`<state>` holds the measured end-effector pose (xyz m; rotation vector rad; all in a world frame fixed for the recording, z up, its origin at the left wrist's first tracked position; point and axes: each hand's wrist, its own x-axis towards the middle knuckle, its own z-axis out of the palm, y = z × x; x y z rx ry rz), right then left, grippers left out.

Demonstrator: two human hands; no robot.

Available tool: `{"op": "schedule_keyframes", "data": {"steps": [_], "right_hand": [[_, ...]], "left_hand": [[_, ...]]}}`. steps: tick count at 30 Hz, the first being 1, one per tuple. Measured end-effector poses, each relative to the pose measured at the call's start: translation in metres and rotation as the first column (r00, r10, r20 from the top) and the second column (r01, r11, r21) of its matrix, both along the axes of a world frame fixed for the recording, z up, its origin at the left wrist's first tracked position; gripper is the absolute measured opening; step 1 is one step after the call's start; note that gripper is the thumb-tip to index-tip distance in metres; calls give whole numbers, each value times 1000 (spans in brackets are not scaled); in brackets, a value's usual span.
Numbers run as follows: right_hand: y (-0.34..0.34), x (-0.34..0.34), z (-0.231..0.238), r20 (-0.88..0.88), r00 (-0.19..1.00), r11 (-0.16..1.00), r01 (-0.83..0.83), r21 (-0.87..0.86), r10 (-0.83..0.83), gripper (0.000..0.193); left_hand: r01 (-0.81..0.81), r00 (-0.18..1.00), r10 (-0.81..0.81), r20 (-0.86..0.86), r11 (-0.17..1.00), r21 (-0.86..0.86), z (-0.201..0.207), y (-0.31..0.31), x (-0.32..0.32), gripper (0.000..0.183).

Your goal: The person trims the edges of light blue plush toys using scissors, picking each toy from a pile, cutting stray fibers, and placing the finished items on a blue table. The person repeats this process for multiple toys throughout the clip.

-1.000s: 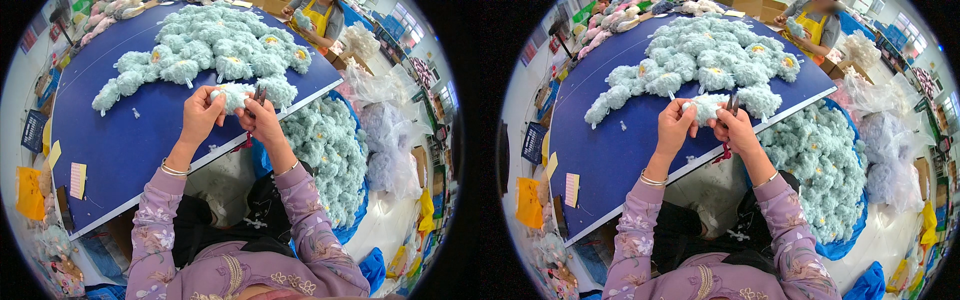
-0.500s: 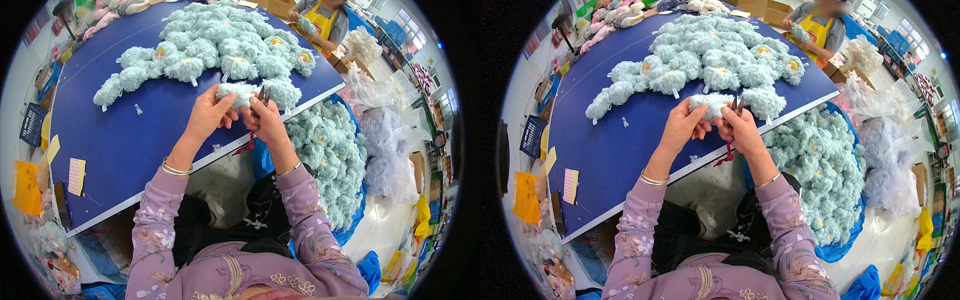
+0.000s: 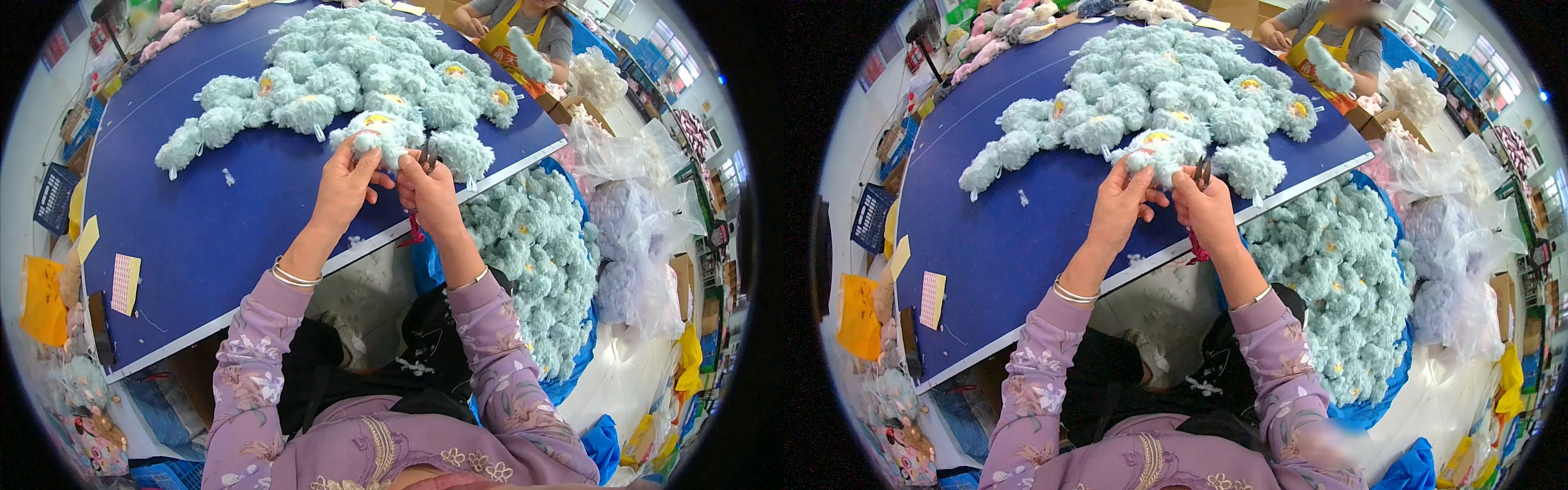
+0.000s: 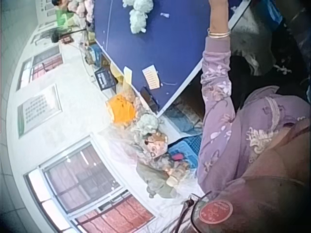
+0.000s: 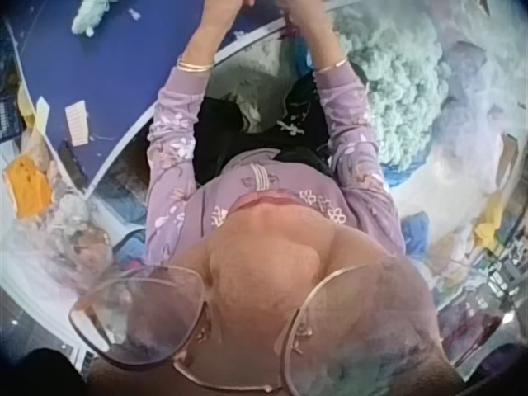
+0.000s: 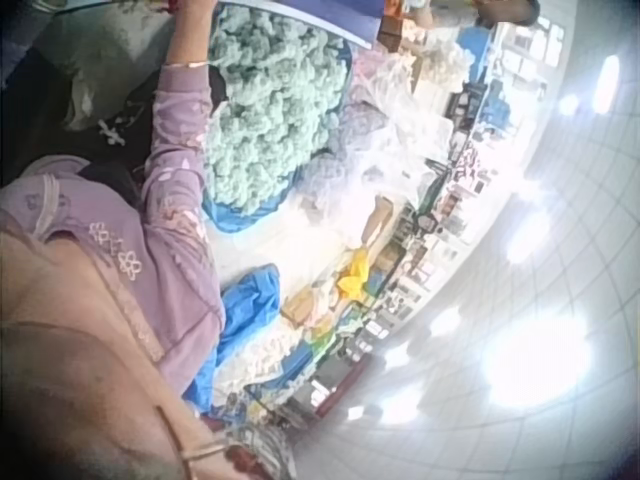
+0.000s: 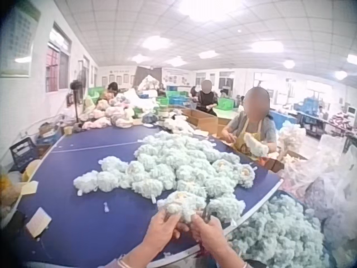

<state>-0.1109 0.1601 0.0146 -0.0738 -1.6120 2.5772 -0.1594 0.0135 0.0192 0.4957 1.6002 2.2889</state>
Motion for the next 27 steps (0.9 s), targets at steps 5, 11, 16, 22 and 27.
{"op": "schedule_keyframes", "data": {"steps": [5, 11, 16, 22, 27], "right_hand": [[-5, 0, 2, 32, 998, 999, 44, 30, -45, 15], [-19, -3, -13, -17, 984, 949, 178, 261, -180, 15], [-22, -6, -22, -109, 988, 947, 138, 291, -110, 13], [-20, -4, -18, -38, 992, 937, 128, 326, -122, 14], [-20, -2, -17, -49, 994, 923, 106, 369, -94, 14]], "left_hand": [[13, 1000, -13, -4, 1000, 17, -2, 2, 0, 39], [-31, 999, 37, 28, 986, -165, -3, 3, -1, 51], [-117, 990, 88, -114, 952, -283, -6, 3, -4, 42], [-233, 965, 187, -186, 934, -272, -12, 4, -4, 26], [-256, 958, 214, -191, 938, -234, -14, 2, -4, 21]]}}
